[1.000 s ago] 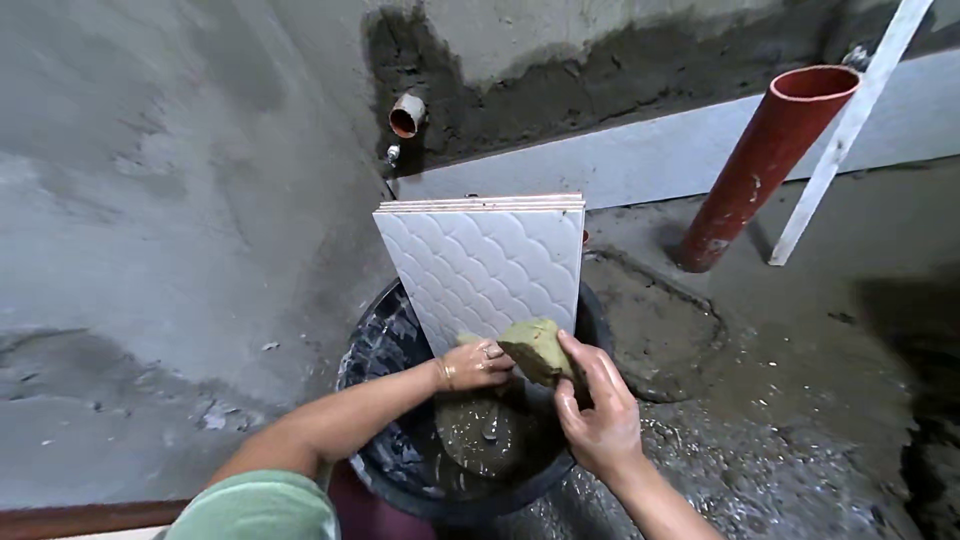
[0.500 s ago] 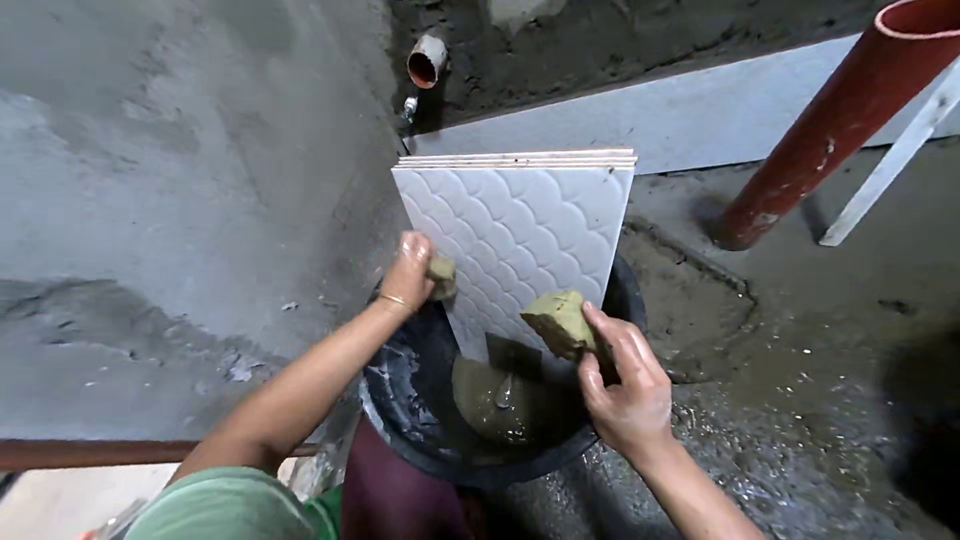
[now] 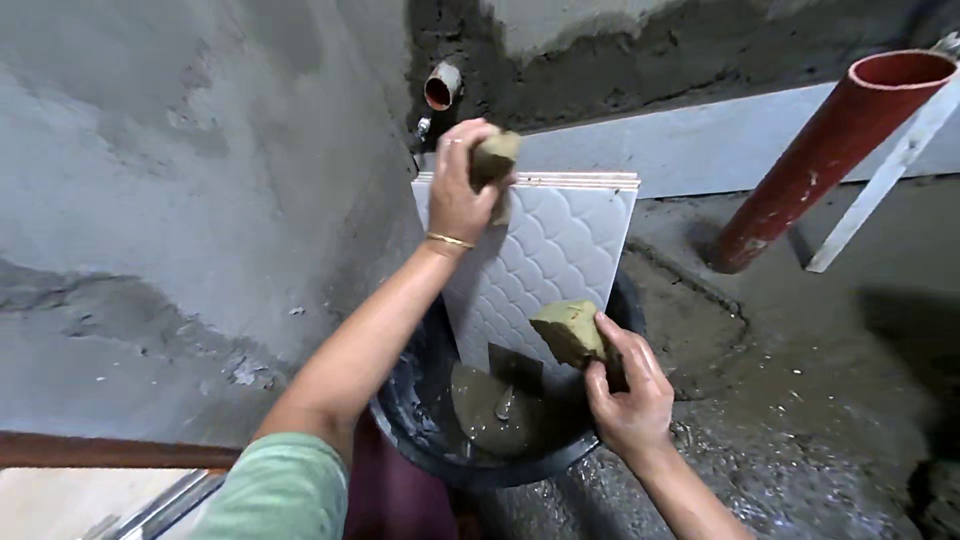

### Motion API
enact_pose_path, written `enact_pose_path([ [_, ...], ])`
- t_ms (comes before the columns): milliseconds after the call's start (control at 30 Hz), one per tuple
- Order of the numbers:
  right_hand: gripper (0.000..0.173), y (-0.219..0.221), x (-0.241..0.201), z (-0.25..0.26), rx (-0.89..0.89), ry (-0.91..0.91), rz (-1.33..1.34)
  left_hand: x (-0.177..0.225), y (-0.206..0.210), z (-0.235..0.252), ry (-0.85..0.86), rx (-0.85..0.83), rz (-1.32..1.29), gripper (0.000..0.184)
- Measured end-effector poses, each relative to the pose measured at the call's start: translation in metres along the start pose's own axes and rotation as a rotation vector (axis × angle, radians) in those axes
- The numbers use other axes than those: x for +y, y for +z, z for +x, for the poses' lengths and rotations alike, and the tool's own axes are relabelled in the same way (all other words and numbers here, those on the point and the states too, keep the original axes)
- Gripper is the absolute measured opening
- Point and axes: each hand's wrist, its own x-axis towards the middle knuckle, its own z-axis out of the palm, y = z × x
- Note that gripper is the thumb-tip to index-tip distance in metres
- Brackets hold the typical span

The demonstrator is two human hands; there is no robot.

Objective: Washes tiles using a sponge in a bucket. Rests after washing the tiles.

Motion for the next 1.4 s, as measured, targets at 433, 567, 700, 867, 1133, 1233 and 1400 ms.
enact_pose_path([
  [433,0.056,0.002,0.001,0.005,0.254,0.153,0.23,0.067,0.079,-0.06,0.344,-0.05,0.062,0.035],
  [567,0.057,0.0,-0.005,0.006,0.253,0.171,0.231,0.067,0.057,-0.135,0.476,-0.557,-0.048,0.025],
  [700,0.057,-0.009,-0.009,0.011,0.259,0.184,0.235,0.034,0.052,-0.195,0.721,-1.011,-0.198,0.036],
  [867,0.059,-0.022,-0.012,0.015,0.24,0.203,0.218,0.05,0.043,-0.205,0.493,-1.491,-0.253,0.039],
  [1133,0.054,-0.011,-0.012,0.014,-0.043,0.164,0.065,0.063,0.033,-0.188,0.024,-2.183,0.285,0.031],
  [1233,0.054,-0.004,-0.014,0.016,-0.083,0.135,-0.019,0.0,0.032,-0.256,-0.047,-2.316,0.474,0.027],
  [1400,0.055,0.002,-0.013,0.014,0.011,0.224,0.002,-0.028,0.041,-0.309,-0.275,-2.371,0.412,0.034],
])
